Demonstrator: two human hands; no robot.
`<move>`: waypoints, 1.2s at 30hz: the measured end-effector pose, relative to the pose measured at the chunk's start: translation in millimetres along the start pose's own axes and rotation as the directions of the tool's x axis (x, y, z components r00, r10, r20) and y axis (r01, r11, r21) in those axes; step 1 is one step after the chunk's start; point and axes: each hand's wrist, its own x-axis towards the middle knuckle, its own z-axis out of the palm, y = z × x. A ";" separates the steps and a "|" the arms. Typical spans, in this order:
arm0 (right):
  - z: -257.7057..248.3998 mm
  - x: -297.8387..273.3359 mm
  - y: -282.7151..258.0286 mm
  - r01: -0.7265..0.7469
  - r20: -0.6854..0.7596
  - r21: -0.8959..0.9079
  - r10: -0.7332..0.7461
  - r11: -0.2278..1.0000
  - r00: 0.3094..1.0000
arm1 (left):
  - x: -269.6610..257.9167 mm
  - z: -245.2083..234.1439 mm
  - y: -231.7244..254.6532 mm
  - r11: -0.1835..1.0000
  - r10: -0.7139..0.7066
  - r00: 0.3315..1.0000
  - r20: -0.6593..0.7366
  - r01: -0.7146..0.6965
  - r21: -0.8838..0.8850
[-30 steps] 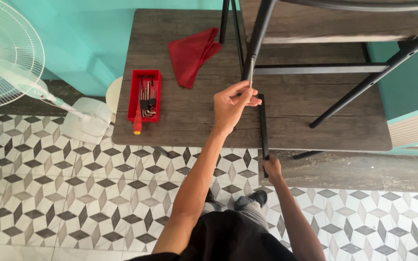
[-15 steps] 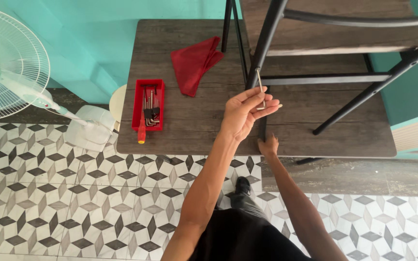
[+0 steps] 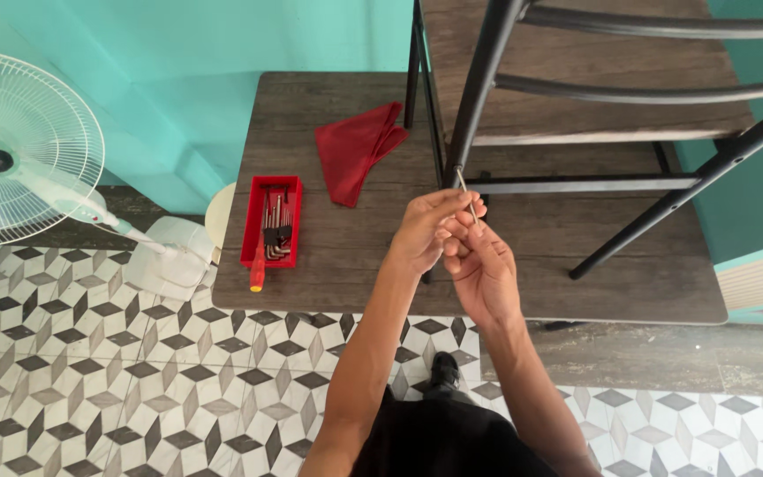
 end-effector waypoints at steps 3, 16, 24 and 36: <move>2.2 1.3 7.1 -0.080 0.064 0.500 0.056 0.862 0.996 | -0.2 -1.6 -7.6 0.992 0.094 0.992 0.089 -0.087 -0.087; -41.0 22.1 28.2 -0.189 0.333 0.450 0.033 0.873 0.942 | 5.9 -10.4 -32.5 0.939 0.002 0.996 0.085 0.028 -0.344; -62.8 23.1 27.8 -0.344 0.389 0.321 0.209 0.882 0.897 | 7.6 -23.4 -9.8 0.995 0.030 0.991 0.132 -0.017 -0.100; -303.8 43.8 88.8 -0.259 -0.201 -0.951 -0.303 -0.168 0.932 | -4.1 -21.8 9.4 0.994 0.013 1.000 -0.006 -0.013 0.112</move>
